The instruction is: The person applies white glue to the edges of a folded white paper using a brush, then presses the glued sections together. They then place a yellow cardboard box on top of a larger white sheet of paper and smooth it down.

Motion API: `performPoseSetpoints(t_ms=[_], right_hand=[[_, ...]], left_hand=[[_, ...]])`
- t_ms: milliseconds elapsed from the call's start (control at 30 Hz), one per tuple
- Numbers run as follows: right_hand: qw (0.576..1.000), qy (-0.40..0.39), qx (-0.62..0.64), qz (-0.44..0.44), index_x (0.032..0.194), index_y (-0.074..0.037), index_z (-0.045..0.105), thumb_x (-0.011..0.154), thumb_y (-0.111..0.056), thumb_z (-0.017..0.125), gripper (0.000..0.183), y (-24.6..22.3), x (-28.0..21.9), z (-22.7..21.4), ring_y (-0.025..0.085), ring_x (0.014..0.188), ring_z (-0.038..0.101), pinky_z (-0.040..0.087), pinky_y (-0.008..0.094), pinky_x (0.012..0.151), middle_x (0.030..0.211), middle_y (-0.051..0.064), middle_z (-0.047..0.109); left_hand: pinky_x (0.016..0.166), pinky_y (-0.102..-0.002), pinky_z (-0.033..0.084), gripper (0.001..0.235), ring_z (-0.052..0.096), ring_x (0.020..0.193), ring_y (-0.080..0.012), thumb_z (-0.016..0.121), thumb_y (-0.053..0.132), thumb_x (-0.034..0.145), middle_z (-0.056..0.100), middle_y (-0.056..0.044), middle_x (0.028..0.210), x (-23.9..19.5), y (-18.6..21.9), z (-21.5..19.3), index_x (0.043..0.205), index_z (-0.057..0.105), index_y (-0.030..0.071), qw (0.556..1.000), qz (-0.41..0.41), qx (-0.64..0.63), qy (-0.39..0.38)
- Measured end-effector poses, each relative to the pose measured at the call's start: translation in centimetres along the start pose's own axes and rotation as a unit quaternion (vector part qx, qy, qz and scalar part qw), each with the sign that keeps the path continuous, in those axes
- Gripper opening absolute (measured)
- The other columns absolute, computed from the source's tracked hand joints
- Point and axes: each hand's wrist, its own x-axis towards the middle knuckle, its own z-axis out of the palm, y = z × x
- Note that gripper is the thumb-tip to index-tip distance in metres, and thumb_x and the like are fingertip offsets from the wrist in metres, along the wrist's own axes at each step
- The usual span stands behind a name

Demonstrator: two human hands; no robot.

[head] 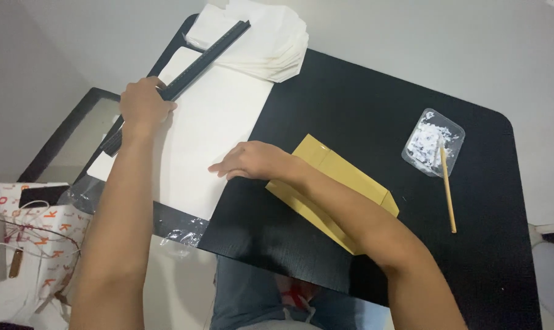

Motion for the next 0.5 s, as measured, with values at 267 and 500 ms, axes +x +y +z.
performPoseSetpoints(t_ms=[267, 500], right_hand=[[0.999, 0.052, -0.002, -0.013, 0.133, -0.030, 0.063, 0.103, -0.037, 0.056, 0.032, 0.5, -0.2, 1.6, 0.011, 0.104, 0.070, 0.052, 0.028, 0.105, 0.104, -0.005, 0.078], [0.991, 0.117, -0.071, -0.010, 0.130, -0.028, 0.062, 0.102, -0.029, 0.058, 0.028, -0.3, -1.4, 3.2, 0.006, 0.095, 0.070, 0.052, 0.023, 0.103, 0.092, -0.005, 0.076]], left_hand=[[0.077, -0.061, 0.058, 0.045, 0.070, 0.097, -0.0512, 0.085, 0.004, 0.079, 0.073, -0.033, 0.106, 0.0, -0.1, 0.4, 0.121, 0.072, -0.004, 1.000, 0.007, 0.008, 0.023], [0.075, -0.062, 0.058, 0.045, 0.069, 0.098, -0.0531, 0.084, 0.002, 0.079, 0.072, -0.035, 0.106, -0.9, 0.8, -0.2, 0.123, 0.071, -0.003, 1.000, 0.011, 0.014, 0.019]])
